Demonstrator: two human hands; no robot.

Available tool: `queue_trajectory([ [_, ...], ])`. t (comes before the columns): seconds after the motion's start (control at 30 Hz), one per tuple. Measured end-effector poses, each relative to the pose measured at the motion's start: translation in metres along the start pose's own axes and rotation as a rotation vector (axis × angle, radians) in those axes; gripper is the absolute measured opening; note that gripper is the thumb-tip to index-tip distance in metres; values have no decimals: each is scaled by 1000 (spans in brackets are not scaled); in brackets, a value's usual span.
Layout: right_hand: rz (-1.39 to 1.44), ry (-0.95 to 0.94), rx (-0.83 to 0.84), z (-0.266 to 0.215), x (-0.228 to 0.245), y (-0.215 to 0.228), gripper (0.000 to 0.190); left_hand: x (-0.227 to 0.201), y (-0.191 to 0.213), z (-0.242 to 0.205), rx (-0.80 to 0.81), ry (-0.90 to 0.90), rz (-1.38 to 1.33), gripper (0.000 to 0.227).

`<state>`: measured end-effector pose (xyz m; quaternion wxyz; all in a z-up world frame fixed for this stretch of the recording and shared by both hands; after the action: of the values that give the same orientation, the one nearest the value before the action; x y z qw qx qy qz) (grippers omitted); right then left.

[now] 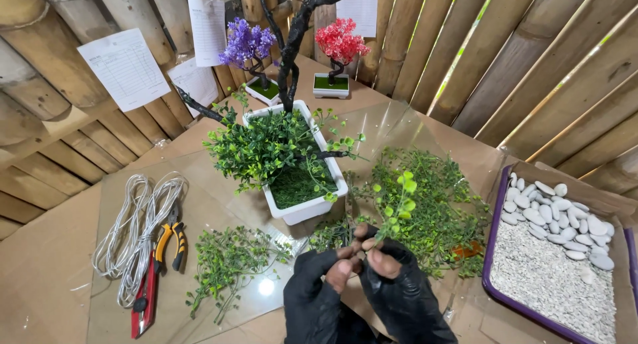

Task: The person arranges artificial green foliage into a white rectangular planter containing a black tree structure. They use scissors to trim the stems of the artificial plants and insert them into the mossy base of the planter, adjusting the placement to create a dense arrangement.

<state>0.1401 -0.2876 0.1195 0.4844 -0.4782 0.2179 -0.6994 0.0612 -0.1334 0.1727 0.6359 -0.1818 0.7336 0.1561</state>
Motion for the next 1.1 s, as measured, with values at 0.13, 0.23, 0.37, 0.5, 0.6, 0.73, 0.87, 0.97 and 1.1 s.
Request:
queue_trajectory([
  [0.13, -40, -60, 48, -6, -13, 17, 32, -4, -19, 4, 143, 73, -147, 32],
  [0.23, -70, -127, 65, -15, -22, 33, 47, -8, -21, 0, 192, 216, -164, 30],
  [0.37, -118, -222, 93, -13, -38, 52, 72, -28, -20, -16, 218, 551, -249, 35],
  [0.5, -150, -279, 116, -20, -43, 57, 89, -27, -25, -11, 251, 559, -259, 42],
  [0.6, -133, -295, 31, -10, -26, 4, 79, -39, -26, -9, 211, 412, -409, 29],
  [0.73, -622, -43, -280, 14, 35, -72, 24, -37, -30, 3, 158, 371, -484, 22],
  [0.87, -900, -86, -458, 20, 62, -78, 24, -38, -32, 11, 121, 295, -495, 17],
  [0.97, -962, -126, -471, 25, 70, -77, 18, -38, -35, 12, 137, 297, -492, 21],
  [1.1, -944, -157, -432, 32, 74, -82, 26, -34, -38, 13, 154, 334, -555, 21],
])
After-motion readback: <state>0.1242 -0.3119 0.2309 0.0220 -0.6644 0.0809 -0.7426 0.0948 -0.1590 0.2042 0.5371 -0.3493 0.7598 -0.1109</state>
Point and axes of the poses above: each hand's wrist, its own z-axis towards the middle knuckle, its own y-axis out of the back of the hand, x = y × z, the point moved 7 cm from there along z, towards the middle knuckle, and after that the axes turned 9 degrees about y, right-handed, at the moved point
